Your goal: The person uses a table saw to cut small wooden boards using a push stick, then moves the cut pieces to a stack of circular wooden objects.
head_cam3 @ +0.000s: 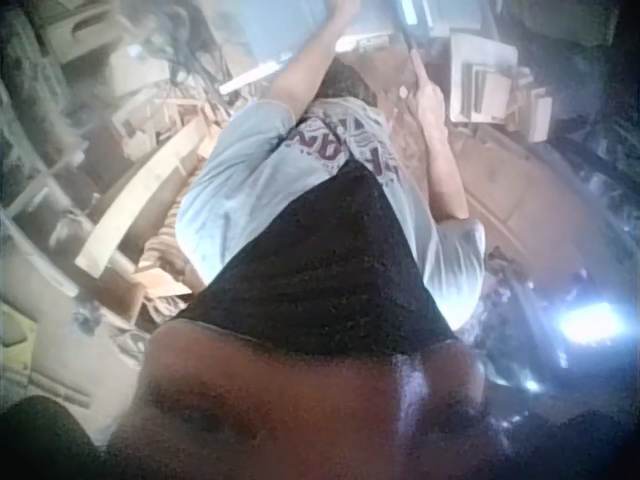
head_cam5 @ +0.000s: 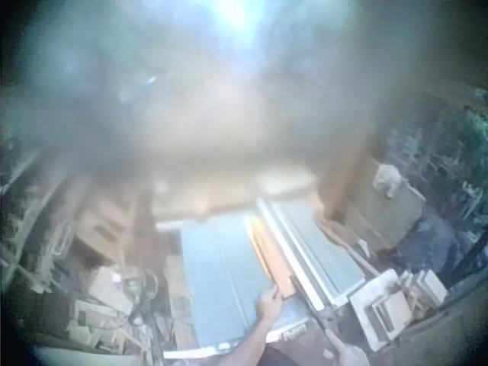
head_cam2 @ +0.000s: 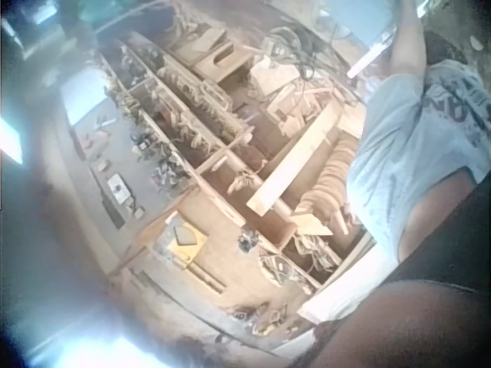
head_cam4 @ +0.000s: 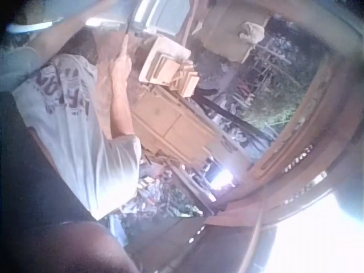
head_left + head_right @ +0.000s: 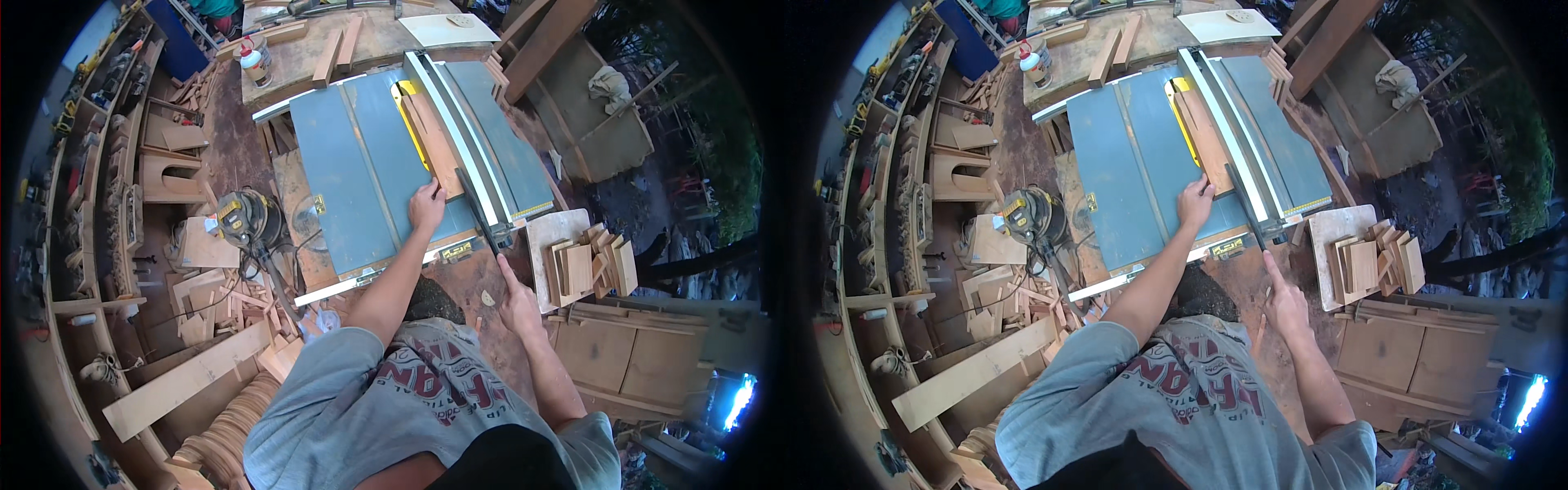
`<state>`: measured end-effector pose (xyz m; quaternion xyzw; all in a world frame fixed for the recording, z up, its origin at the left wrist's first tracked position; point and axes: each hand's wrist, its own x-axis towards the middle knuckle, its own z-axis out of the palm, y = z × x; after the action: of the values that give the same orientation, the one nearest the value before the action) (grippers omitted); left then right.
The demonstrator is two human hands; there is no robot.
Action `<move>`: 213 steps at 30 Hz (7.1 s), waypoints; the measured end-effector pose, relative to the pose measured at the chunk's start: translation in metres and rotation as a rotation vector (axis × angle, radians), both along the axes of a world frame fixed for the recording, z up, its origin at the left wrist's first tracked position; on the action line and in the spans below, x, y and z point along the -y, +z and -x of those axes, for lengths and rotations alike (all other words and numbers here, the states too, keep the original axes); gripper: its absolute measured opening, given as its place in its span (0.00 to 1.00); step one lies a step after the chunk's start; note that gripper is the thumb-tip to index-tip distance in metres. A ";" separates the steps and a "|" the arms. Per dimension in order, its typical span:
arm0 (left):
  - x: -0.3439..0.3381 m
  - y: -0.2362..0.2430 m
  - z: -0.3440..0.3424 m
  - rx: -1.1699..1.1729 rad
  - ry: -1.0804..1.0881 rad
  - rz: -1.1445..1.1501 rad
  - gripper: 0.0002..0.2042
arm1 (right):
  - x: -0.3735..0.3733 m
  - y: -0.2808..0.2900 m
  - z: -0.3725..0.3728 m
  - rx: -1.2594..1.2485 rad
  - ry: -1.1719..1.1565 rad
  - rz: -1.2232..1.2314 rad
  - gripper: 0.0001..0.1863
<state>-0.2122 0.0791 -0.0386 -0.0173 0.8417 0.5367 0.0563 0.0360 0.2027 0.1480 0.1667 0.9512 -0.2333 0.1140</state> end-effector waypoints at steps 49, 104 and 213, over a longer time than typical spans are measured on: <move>0.148 -0.284 -0.175 1.063 0.725 -0.891 0.25 | 0.043 -0.009 0.178 0.028 0.096 -0.123 0.51; 0.051 0.162 0.123 -0.829 0.117 0.056 0.10 | -0.132 -0.022 0.600 -0.231 0.174 0.626 0.26; 0.637 0.074 -0.764 -0.320 1.712 -0.045 0.20 | 0.676 -0.106 -0.253 -0.061 1.778 0.597 0.17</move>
<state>0.5520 -0.5579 0.0351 -0.5674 0.5264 0.4071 -0.4850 0.2892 -0.4732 0.0422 -0.6638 0.6330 -0.2991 0.2633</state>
